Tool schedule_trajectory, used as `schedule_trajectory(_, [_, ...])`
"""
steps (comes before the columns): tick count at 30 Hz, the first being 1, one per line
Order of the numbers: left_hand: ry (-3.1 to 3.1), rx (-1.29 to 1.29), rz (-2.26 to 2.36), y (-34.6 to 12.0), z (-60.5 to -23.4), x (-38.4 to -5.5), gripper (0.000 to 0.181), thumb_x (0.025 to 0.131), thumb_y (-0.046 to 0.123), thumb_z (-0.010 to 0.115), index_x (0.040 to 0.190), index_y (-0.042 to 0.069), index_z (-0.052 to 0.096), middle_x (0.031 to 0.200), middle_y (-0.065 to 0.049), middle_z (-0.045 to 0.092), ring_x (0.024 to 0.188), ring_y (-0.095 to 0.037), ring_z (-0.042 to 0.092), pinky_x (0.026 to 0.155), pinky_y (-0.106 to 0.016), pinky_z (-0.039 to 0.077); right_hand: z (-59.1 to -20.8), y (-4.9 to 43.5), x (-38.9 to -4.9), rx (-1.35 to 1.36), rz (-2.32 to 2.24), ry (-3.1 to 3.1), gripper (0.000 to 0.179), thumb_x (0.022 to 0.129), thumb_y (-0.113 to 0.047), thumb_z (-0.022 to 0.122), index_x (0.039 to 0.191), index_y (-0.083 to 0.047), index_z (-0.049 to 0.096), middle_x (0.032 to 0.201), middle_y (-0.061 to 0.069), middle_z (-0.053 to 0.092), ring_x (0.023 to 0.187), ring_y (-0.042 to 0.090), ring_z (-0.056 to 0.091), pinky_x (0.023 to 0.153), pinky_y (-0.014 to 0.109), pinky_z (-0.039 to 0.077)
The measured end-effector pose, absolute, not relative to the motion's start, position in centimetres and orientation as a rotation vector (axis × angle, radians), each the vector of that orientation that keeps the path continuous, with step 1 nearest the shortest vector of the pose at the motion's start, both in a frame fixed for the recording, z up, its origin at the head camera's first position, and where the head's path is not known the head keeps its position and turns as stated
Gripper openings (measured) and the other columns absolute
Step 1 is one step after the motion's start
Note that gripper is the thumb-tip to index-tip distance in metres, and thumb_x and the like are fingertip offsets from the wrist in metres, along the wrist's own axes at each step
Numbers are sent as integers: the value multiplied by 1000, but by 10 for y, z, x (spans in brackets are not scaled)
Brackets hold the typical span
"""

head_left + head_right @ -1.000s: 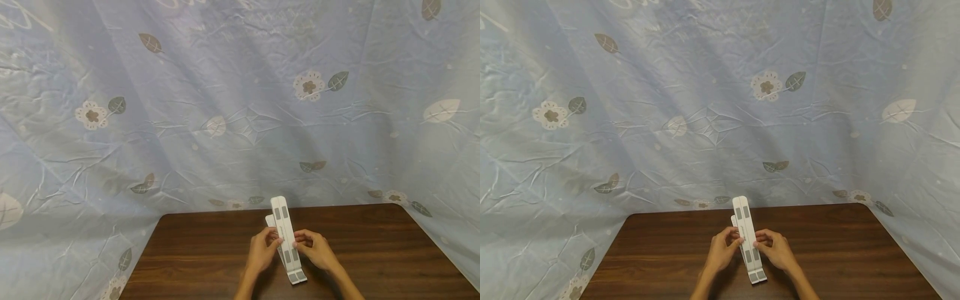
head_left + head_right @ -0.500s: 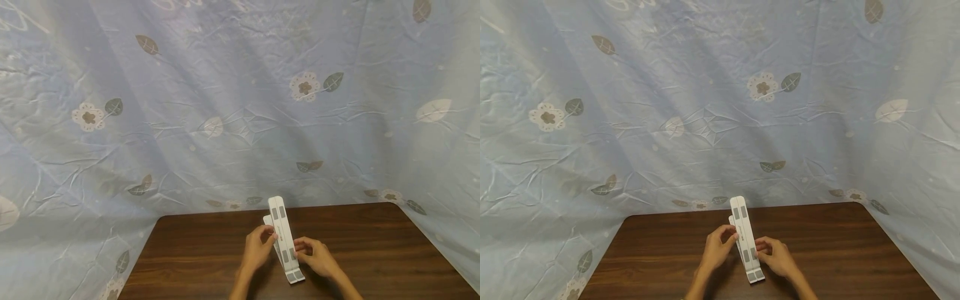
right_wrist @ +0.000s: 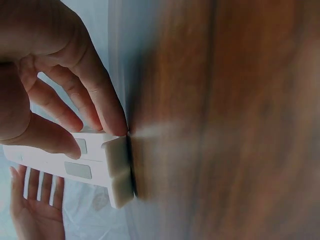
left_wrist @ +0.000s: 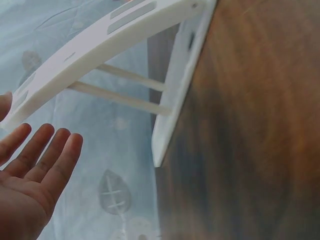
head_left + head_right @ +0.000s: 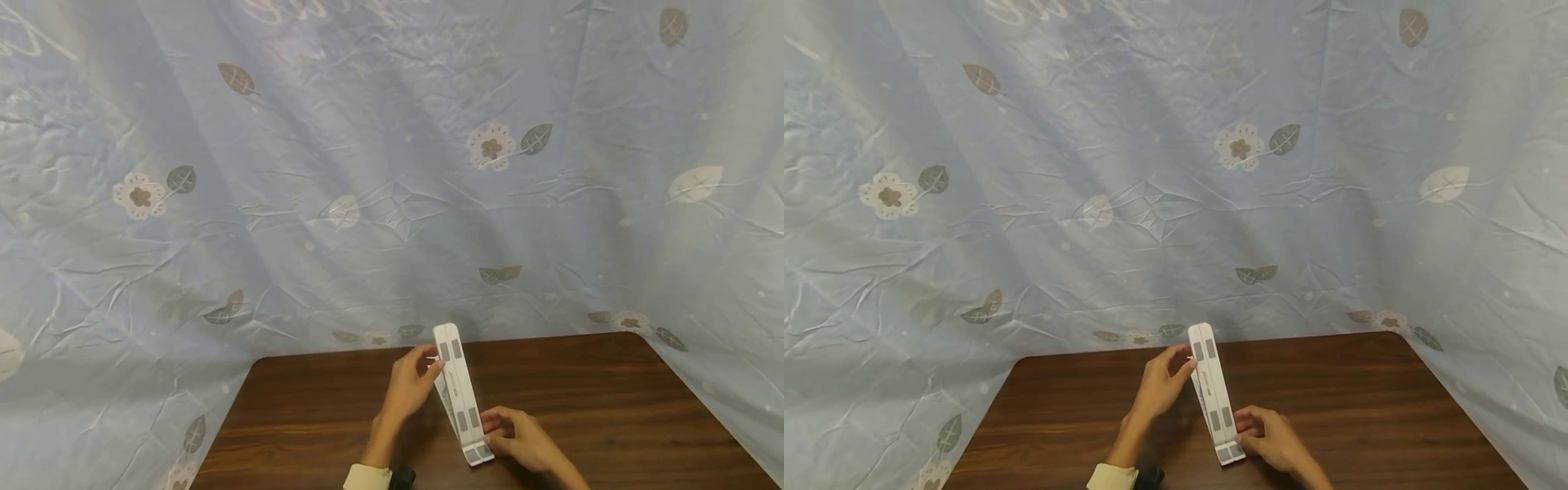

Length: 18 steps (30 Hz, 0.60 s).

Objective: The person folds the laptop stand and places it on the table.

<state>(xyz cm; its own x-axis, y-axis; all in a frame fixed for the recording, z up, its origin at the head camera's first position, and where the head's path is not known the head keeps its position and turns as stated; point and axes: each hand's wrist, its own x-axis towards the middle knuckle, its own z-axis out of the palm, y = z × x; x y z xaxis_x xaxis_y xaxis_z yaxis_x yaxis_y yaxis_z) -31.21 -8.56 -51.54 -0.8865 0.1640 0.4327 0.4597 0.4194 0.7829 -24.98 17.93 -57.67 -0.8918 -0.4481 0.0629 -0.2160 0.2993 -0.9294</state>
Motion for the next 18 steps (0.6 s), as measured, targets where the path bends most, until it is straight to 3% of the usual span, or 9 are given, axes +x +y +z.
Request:
schedule_trajectory(4, [-2419, -565, -1413, -89, -503, -321, 40, 105, 26, 71, 139, 6, 67, 129, -11, 77, 118, -29, 75, 105, -50, 60, -577, 183, -245, -592, -1661, 2281, 42, 99, -9, 74, 135, 8, 62, 123, 24, 71, 109, 34, 74, 80, 32, 68])
schedule_trajectory(8, [-2432, -612, -1339, -90, -493, -331, 46, 106, 29, 70, 145, 5, 63, 132, -14, 76, 122, -32, 74, 108, -53, 58, -576, 184, -240, -537, -1697, 2221, 42, 99, -6, 75, 135, 9, 62, 123, 23, 70, 108, 33, 73, 78, 35, 68])
schedule_trajectory(18, [-2486, -689, -1349, -87, -477, -349, 48, 109, 28, 66, 152, 10, 59, 141, -20, 69, 120, -37, 75, 96, -43, 66, -571, 186, -230, -460, -1705, 2176, 41, 98, -6, 76, 133, 9, 62, 120, 21, 69, 103, 26, 72, 77, 40, 69])
